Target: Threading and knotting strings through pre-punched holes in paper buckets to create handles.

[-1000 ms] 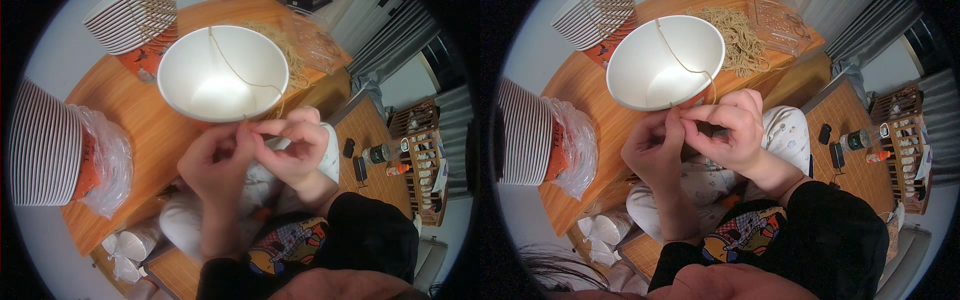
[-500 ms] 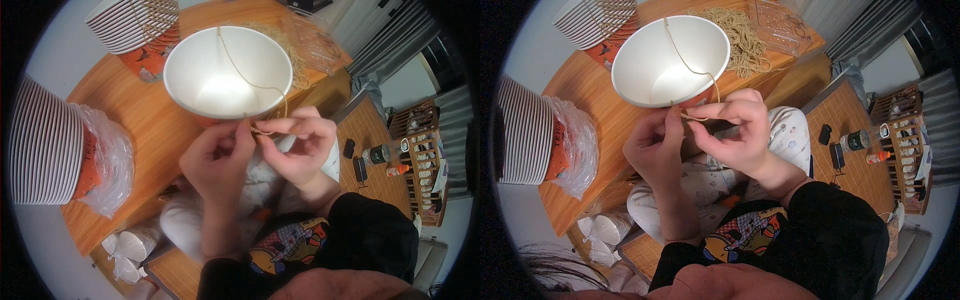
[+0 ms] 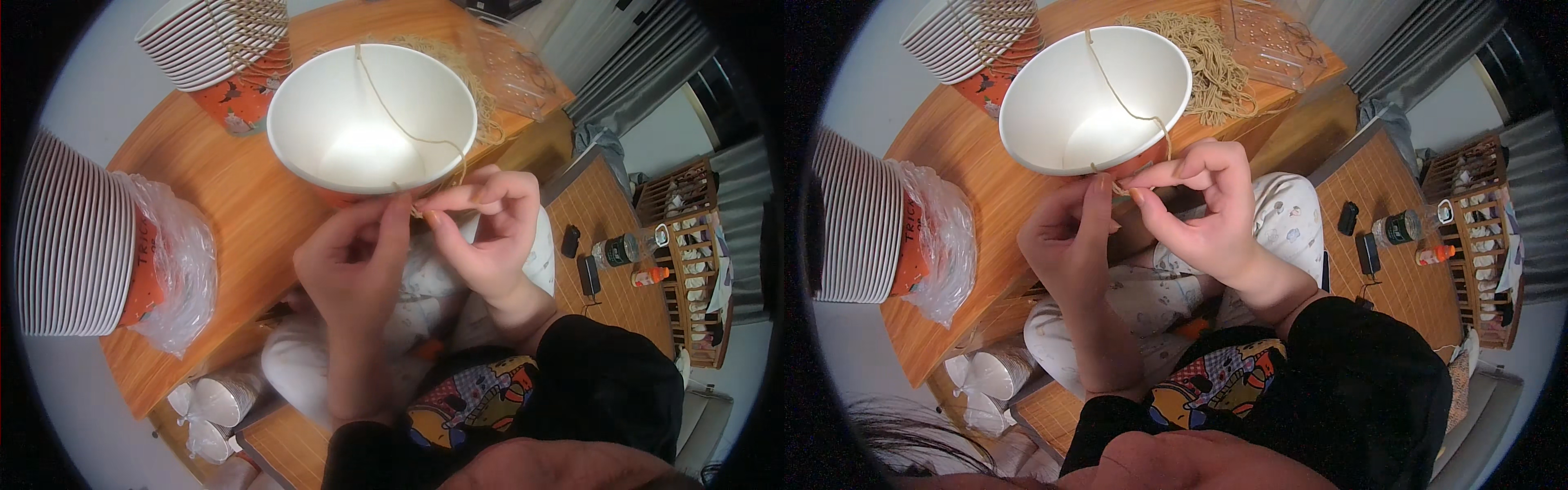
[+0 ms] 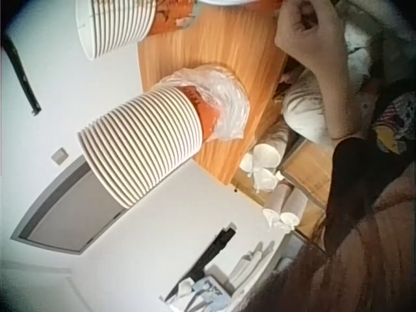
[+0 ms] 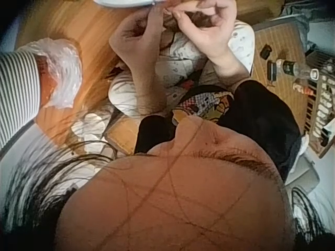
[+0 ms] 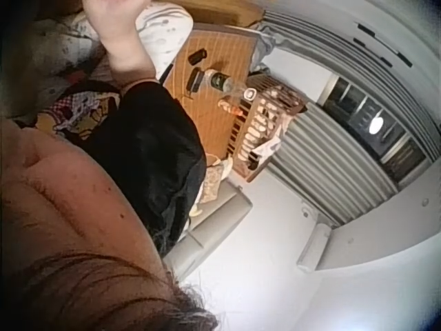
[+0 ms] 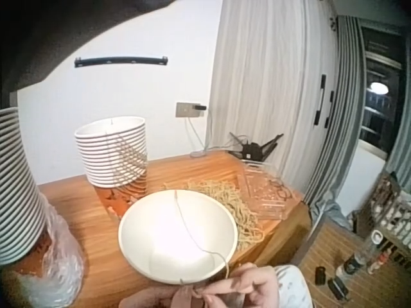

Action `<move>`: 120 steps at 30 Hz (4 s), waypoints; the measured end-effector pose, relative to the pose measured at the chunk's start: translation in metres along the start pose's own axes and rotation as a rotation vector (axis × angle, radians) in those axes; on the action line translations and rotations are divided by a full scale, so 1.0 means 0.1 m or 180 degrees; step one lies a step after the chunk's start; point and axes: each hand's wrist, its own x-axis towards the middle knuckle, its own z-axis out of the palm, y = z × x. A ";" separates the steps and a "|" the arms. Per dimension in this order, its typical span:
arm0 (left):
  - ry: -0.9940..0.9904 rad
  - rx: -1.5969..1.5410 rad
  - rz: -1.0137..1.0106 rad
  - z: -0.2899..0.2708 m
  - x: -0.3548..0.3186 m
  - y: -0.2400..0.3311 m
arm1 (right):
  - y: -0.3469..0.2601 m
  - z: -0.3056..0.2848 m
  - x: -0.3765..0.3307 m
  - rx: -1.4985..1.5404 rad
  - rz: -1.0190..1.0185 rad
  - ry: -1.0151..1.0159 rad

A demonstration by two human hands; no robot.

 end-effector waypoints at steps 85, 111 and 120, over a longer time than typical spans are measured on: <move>-0.0472 -0.0437 -0.0502 -0.11 0.00 -0.10 | 0.18 -0.31 -0.08 -0.0411 -0.0036 -0.0614; -0.0130 0.0540 -0.0013 -0.09 -0.05 0.00 | 0.18 -0.26 -0.08 -0.0328 -0.0453 -0.0631; 0.0010 0.0900 0.0242 -0.04 -0.04 0.03 | 0.17 -0.26 -0.07 -0.0339 -0.0305 -0.0640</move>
